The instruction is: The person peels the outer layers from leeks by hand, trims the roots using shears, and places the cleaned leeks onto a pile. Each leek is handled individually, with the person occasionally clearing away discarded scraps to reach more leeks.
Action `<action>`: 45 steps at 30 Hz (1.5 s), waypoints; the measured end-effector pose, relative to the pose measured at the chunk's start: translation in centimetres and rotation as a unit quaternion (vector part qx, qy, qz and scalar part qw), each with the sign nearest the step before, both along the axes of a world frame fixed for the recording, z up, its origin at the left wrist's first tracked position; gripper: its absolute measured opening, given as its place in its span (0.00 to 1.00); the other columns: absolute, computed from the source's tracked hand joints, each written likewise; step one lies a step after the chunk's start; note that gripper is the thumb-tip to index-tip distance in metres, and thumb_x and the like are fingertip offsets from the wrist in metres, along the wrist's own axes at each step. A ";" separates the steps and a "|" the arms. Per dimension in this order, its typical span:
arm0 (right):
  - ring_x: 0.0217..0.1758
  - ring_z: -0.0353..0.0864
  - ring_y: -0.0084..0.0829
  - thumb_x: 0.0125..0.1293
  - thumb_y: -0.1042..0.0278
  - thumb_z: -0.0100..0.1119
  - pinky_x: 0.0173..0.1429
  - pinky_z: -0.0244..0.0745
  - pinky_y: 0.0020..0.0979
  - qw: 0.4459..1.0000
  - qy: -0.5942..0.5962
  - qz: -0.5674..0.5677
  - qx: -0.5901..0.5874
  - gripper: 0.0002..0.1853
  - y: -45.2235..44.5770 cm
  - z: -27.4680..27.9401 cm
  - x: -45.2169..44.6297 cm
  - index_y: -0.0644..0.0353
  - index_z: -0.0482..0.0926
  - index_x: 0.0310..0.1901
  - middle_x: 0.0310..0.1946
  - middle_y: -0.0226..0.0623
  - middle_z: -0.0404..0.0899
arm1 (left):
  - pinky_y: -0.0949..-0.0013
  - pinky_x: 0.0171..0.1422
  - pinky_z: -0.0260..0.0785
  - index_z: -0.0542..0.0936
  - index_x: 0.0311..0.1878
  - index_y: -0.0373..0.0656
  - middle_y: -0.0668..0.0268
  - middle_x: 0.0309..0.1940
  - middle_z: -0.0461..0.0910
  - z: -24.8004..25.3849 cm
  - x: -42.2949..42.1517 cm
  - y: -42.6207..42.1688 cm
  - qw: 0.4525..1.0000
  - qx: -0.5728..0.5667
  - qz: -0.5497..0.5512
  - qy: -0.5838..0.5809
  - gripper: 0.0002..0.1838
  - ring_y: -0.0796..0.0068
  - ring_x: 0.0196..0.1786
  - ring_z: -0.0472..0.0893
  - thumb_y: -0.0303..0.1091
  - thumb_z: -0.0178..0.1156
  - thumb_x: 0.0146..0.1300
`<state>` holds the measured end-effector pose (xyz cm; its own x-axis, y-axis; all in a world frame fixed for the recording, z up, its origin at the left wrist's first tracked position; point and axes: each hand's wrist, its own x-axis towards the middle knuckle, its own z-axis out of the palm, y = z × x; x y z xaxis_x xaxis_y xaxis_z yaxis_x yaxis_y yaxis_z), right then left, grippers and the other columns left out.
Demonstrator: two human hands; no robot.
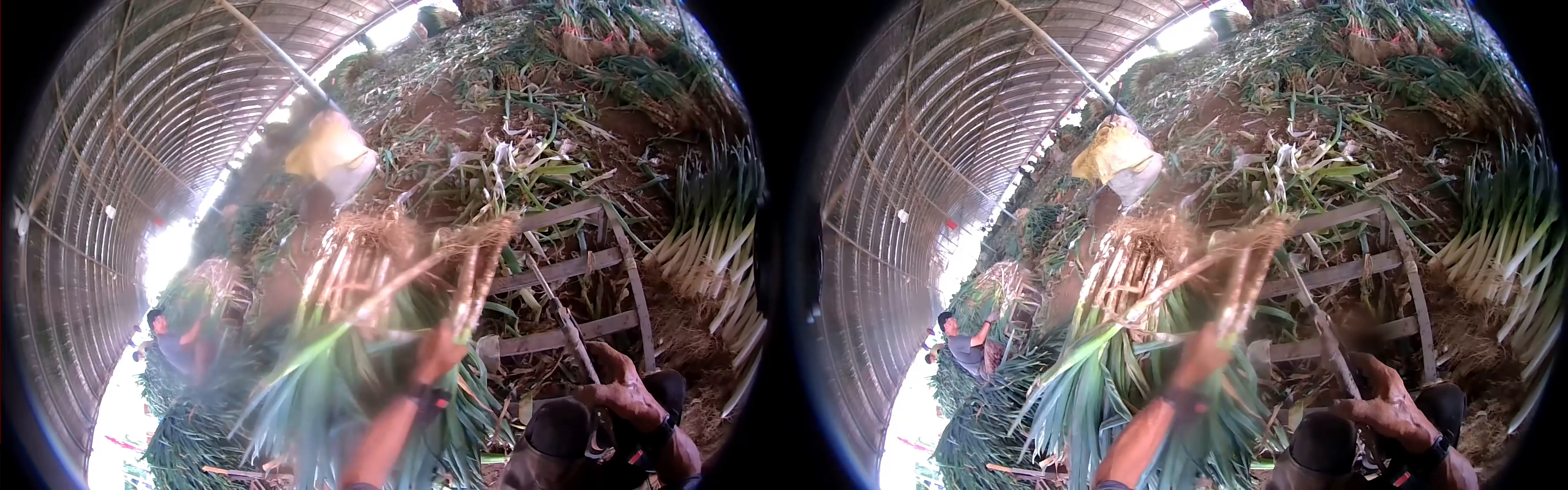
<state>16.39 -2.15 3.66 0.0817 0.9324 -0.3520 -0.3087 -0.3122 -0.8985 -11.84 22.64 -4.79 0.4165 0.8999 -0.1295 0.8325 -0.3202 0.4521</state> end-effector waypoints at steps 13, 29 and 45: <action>0.58 0.76 0.31 0.51 0.60 0.76 0.64 0.71 0.35 0.999 -0.040 -0.001 0.006 0.43 0.6 -0.4 0.3 0.68 0.69 0.67 0.57 0.41 0.78 | 0.57 0.55 0.75 0.85 0.51 0.38 0.52 0.45 0.85 0.6 -3.7 5.5 0.967 0.255 -0.007 0.010 0.22 0.60 0.51 0.84 0.43 0.73 0.59; 0.62 0.77 0.36 0.53 0.56 0.80 0.67 0.72 0.35 0.995 -0.098 0.018 -0.019 0.50 0.8 -0.4 1.6 0.73 0.64 0.71 0.58 0.50 0.78 | 0.53 0.58 0.77 0.79 0.58 0.33 0.45 0.47 0.85 4.3 -9.3 12.3 0.938 0.081 0.130 0.312 0.46 0.47 0.51 0.85 0.62 0.76 0.44; 0.65 0.73 0.34 0.46 0.57 0.80 0.70 0.66 0.35 0.999 -0.042 -0.002 0.017 0.52 0.9 1.2 1.8 0.72 0.64 0.70 0.61 0.45 0.75 | 0.50 0.52 0.78 0.81 0.47 0.30 0.39 0.39 0.85 1.8 -0.9 4.7 0.963 0.022 0.028 0.268 0.32 0.44 0.45 0.87 0.54 0.67 0.54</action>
<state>18.23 -1.21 4.90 0.1137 0.9430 -0.3129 -0.2333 -0.2807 -0.9310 -12.71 27.30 -2.96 0.2517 0.9282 -0.2741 0.9587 -0.2779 -0.0607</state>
